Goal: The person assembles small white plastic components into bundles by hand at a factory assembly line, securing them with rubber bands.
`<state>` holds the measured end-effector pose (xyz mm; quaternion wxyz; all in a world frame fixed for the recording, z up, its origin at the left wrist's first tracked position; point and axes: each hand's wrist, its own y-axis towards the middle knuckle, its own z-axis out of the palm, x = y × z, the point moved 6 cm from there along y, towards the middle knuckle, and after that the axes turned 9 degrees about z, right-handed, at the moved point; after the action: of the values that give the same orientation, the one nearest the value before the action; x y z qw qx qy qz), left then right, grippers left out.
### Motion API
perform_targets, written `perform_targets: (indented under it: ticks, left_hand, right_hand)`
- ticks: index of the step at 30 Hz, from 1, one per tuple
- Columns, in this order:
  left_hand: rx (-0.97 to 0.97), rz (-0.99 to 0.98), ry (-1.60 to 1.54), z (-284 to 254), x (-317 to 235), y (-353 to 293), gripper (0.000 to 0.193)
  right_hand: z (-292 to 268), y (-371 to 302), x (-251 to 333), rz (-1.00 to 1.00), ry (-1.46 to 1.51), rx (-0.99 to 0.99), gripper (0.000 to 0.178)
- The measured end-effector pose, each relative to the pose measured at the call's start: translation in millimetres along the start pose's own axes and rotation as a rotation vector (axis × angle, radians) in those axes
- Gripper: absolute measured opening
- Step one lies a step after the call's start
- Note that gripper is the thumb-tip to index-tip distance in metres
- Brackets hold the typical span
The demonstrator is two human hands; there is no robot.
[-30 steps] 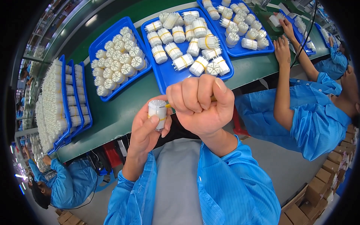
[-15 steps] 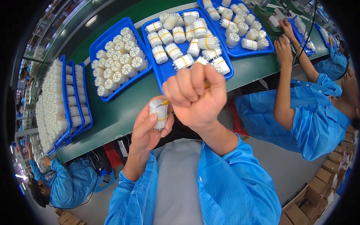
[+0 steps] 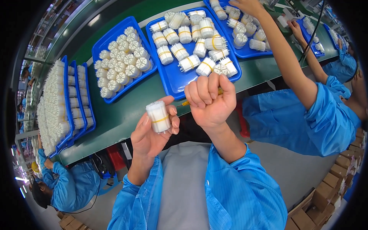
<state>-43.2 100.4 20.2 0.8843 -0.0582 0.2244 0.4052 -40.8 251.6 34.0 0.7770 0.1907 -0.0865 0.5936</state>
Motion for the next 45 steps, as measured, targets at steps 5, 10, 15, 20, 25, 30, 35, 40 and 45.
perform_targets:
  ticks: [5,10,15,20,25,30,35,40,45]
  left_hand:
    - [-0.026,-0.006,0.065,0,-1,-2,0.07]
    - [0.002,-0.004,0.042,1,-1,-3,0.071]
    - [0.066,0.13,0.2,6,-7,-3,0.065]
    - [0.086,0.27,0.478,12,-16,-4,0.06]
    - [0.004,0.357,0.723,19,-25,-4,0.058]
    - [-0.111,0.286,0.618,12,-25,-4,0.054]
    - [-0.039,0.221,0.511,10,-28,-3,0.044]
    - [-0.136,0.253,0.677,-5,-52,9,0.052]
    - [-0.234,0.512,0.854,-28,-138,81,0.045]
  right_hand:
    - [-15,-7,-17,0.064,-0.012,-0.065,0.043]
    - [-23,-10,-32,0.148,-0.089,-0.127,0.043]
    - [-49,-16,-60,0.26,-0.2,-0.18,0.043]
    - [-61,-18,-74,0.302,-0.316,-0.178,0.046]
    - [-56,-22,-75,0.304,-0.433,-0.165,0.048]
    - [-54,-26,-77,0.372,-0.54,-0.191,0.049]
    - [-58,-25,-81,0.394,-0.547,-0.202,0.049]
    - [-57,-25,-83,0.306,-0.615,-0.101,0.049]
    - [-63,-28,-85,0.234,-0.732,-0.043,0.048]
